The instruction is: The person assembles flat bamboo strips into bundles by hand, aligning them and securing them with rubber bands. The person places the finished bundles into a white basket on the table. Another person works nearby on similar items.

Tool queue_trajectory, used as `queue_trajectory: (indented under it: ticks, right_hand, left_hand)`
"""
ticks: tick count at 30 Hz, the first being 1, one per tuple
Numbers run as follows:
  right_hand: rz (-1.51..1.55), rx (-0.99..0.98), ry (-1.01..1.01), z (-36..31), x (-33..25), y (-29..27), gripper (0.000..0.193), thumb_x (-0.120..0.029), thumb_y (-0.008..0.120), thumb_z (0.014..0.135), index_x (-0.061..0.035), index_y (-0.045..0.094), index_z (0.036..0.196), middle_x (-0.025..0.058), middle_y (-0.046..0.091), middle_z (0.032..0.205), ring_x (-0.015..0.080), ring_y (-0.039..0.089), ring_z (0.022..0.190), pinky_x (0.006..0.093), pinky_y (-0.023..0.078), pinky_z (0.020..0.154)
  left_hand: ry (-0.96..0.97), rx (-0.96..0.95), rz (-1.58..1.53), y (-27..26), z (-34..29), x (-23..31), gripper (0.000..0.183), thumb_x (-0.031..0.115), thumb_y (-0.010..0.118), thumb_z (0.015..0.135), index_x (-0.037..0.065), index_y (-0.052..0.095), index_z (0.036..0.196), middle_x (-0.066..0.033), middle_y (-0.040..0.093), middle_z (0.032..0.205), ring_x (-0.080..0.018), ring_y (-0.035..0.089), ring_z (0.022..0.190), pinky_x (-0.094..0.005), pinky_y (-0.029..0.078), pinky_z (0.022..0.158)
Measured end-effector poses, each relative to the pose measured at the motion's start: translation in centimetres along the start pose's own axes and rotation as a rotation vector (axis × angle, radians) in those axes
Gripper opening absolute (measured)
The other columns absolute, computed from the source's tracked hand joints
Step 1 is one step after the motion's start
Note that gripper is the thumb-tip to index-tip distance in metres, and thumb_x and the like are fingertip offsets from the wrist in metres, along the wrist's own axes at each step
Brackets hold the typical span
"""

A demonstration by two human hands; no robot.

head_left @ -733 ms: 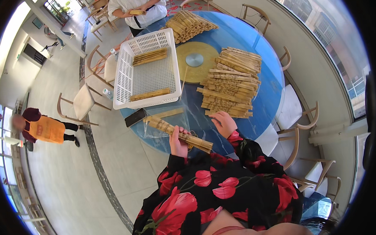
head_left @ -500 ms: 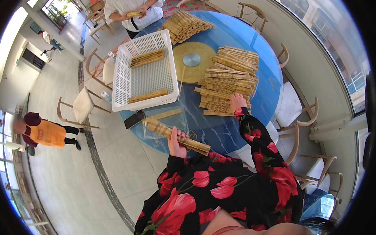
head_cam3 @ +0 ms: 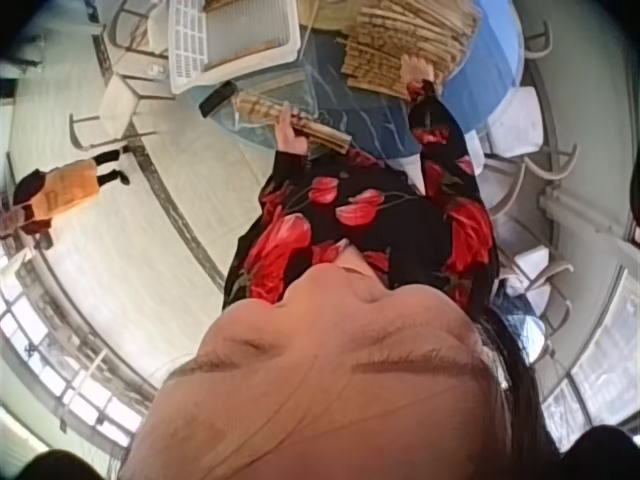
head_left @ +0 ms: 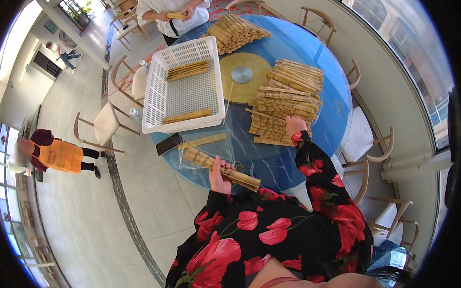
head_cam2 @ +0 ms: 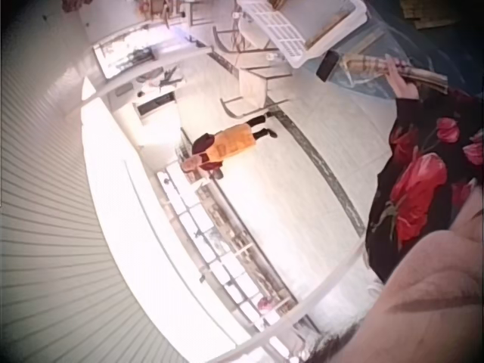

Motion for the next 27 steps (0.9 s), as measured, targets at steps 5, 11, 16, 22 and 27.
queue_trajectory:
  ticks: [5, 11, 16, 22, 27]
  right_hand:
    - [0.360, -0.100, -0.068, -4.3, -4.6, -7.5, 0.032, -0.011, 0.051, 0.084, -0.0166, 0.055, 0.114, 0.0122, 0.061, 0.081, 0.0338, 0.059, 0.072, 0.0421, 0.046, 0.059]
    - [0.685, -0.033, -0.204, -9.6, -13.0, -17.0, 0.042, -0.013, 0.054, 0.085, -0.0206, 0.052, 0.127, 0.0082, 0.051, 0.072, 0.0306, 0.055, 0.065, 0.0402, 0.043, 0.055]
    - [0.657, -0.017, -0.185, -11.0, -15.0, -17.7, 0.044, -0.012, 0.053, 0.082, -0.0198, 0.054, 0.125, 0.0070, 0.048, 0.069, 0.0268, 0.054, 0.062, 0.0384, 0.043, 0.053]
    - [0.569, 0.024, -0.268, -11.2, -15.9, -18.1, 0.049, -0.007, 0.054, 0.076, -0.0164, 0.056, 0.124, 0.0066, 0.047, 0.070, 0.0262, 0.053, 0.061, 0.0365, 0.044, 0.055]
    - [0.584, -0.013, -0.348, -11.5, -16.0, -17.4, 0.051, -0.010, 0.054, 0.077, -0.0172, 0.052, 0.127, 0.0053, 0.047, 0.070, 0.0247, 0.053, 0.064, 0.0353, 0.044, 0.058]
  left_hand:
    - [-0.054, 0.016, -0.016, -0.1, 0.3, -0.6, 0.023, 0.029, 0.060, 0.090, 0.012, 0.047, 0.081, 0.0027, 0.048, 0.073, -0.0122, 0.050, 0.068, -0.0330, 0.047, 0.068]
    - [-0.125, -0.005, -0.067, 0.9, 0.7, -1.4, 0.022, 0.030, 0.060, 0.090, 0.011, 0.050, 0.085, 0.0013, 0.050, 0.074, -0.0134, 0.051, 0.068, -0.0331, 0.047, 0.066]
    - [-0.087, -0.049, -0.085, 0.8, 0.8, -1.8, 0.023, 0.033, 0.057, 0.091, 0.010, 0.051, 0.090, 0.0005, 0.052, 0.077, -0.0139, 0.052, 0.071, -0.0337, 0.048, 0.069]
    - [-0.112, 0.021, 0.001, 1.5, 0.0, -1.4, 0.025, 0.034, 0.060, 0.089, 0.011, 0.052, 0.094, -0.0013, 0.056, 0.083, -0.0157, 0.056, 0.077, -0.0353, 0.048, 0.071]
    - [-0.108, 0.024, -0.016, 0.9, 0.2, -1.1, 0.020, 0.029, 0.059, 0.090, 0.010, 0.052, 0.094, -0.0023, 0.057, 0.086, -0.0172, 0.057, 0.079, -0.0355, 0.048, 0.073]
Point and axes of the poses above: each hand's wrist, its own z-axis towards the middle knuckle, its own y-axis out of the palm, x = y × z, the point moved 3 cm from there along z, towards the middle knuckle
